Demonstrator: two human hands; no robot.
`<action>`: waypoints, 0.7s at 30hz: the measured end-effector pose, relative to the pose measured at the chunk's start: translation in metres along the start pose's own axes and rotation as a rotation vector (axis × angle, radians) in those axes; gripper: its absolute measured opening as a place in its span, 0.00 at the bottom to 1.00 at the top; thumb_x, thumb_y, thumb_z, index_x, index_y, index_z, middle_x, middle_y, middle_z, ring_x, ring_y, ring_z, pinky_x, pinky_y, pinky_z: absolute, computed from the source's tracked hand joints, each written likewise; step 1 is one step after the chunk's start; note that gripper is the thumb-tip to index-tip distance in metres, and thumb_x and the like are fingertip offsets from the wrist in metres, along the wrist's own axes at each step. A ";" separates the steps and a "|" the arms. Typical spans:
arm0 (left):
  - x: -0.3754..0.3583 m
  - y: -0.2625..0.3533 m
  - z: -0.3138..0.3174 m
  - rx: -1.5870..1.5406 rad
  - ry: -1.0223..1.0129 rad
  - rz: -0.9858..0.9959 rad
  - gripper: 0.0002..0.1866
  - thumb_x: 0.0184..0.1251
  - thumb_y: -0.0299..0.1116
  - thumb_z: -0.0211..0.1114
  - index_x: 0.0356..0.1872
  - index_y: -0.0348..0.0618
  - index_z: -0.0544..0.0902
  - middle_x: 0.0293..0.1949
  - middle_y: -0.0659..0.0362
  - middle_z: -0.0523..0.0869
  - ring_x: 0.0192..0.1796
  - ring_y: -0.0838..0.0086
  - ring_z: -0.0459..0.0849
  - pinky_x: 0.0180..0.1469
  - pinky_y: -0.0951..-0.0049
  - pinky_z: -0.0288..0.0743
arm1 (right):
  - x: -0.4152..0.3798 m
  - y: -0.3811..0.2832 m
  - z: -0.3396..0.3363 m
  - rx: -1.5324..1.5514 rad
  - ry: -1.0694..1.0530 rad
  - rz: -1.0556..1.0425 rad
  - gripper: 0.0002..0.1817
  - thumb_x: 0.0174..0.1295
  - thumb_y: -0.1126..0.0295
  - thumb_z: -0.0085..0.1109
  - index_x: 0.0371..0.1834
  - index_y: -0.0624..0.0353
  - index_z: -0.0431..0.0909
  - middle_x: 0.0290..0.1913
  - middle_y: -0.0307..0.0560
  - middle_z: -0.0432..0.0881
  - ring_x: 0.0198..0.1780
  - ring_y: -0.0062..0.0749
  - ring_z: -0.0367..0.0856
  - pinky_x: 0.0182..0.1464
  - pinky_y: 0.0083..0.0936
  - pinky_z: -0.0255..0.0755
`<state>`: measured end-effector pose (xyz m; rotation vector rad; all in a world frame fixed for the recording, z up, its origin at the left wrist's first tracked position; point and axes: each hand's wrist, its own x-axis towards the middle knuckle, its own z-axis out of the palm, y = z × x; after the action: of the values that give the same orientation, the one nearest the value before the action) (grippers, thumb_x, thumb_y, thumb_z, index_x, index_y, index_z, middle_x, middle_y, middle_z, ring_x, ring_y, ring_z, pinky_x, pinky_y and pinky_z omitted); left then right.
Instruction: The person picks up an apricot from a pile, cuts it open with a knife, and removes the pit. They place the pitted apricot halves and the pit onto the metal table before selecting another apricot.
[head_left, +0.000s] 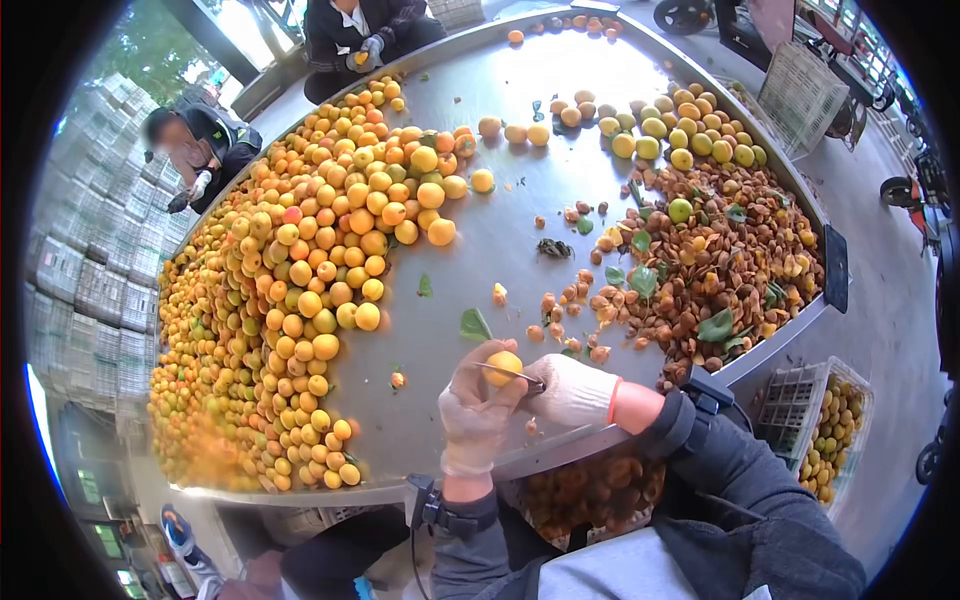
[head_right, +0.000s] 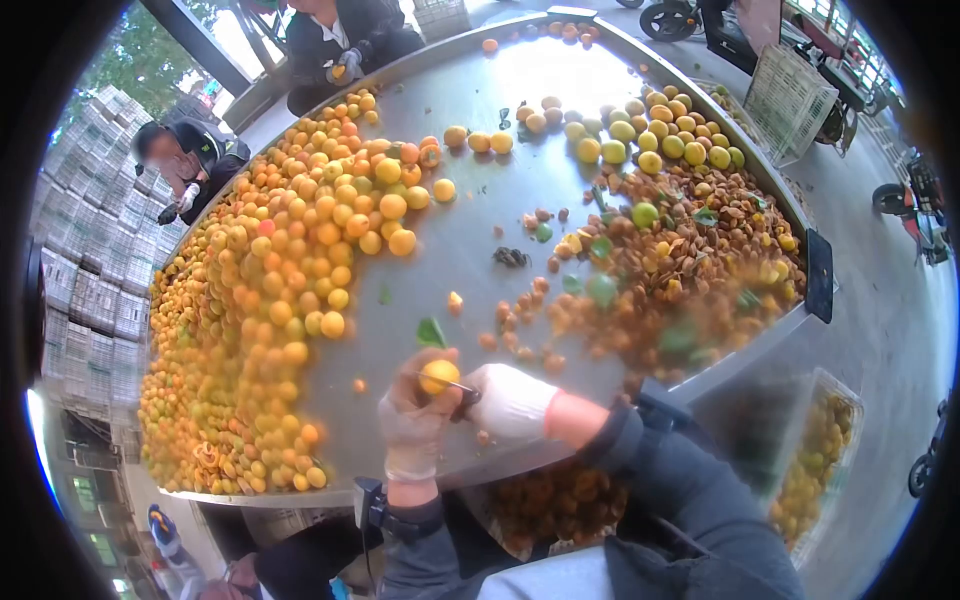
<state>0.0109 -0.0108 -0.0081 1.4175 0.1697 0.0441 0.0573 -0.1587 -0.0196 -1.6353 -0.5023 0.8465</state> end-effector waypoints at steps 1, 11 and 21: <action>0.003 -0.005 0.000 0.030 0.016 0.035 0.26 0.56 0.20 0.72 0.58 0.35 0.76 0.47 0.58 0.84 0.50 0.76 0.80 0.54 0.76 0.75 | 0.000 0.002 0.004 -0.170 0.166 -0.049 0.10 0.59 0.71 0.56 0.39 0.63 0.83 0.28 0.57 0.82 0.30 0.39 0.81 0.36 0.32 0.72; 0.002 -0.005 0.009 -0.246 0.011 -0.178 0.28 0.58 0.27 0.74 0.59 0.33 0.75 0.52 0.57 0.81 0.52 0.76 0.79 0.56 0.75 0.74 | -0.005 0.010 0.014 -0.437 0.548 -0.186 0.10 0.53 0.73 0.57 0.38 0.53 0.82 0.31 0.55 0.82 0.35 0.54 0.81 0.36 0.41 0.74; 0.000 -0.005 0.002 -0.350 -0.021 -0.011 0.26 0.60 0.35 0.72 0.57 0.36 0.77 0.54 0.55 0.81 0.53 0.73 0.79 0.55 0.76 0.74 | -0.001 0.006 0.018 -0.471 0.492 -0.185 0.15 0.52 0.78 0.59 0.44 0.53 0.81 0.34 0.52 0.84 0.38 0.50 0.83 0.40 0.36 0.77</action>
<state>0.0112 -0.0132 -0.0125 1.0677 0.1446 0.0470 0.0430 -0.1490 -0.0261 -2.1043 -0.5134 0.1695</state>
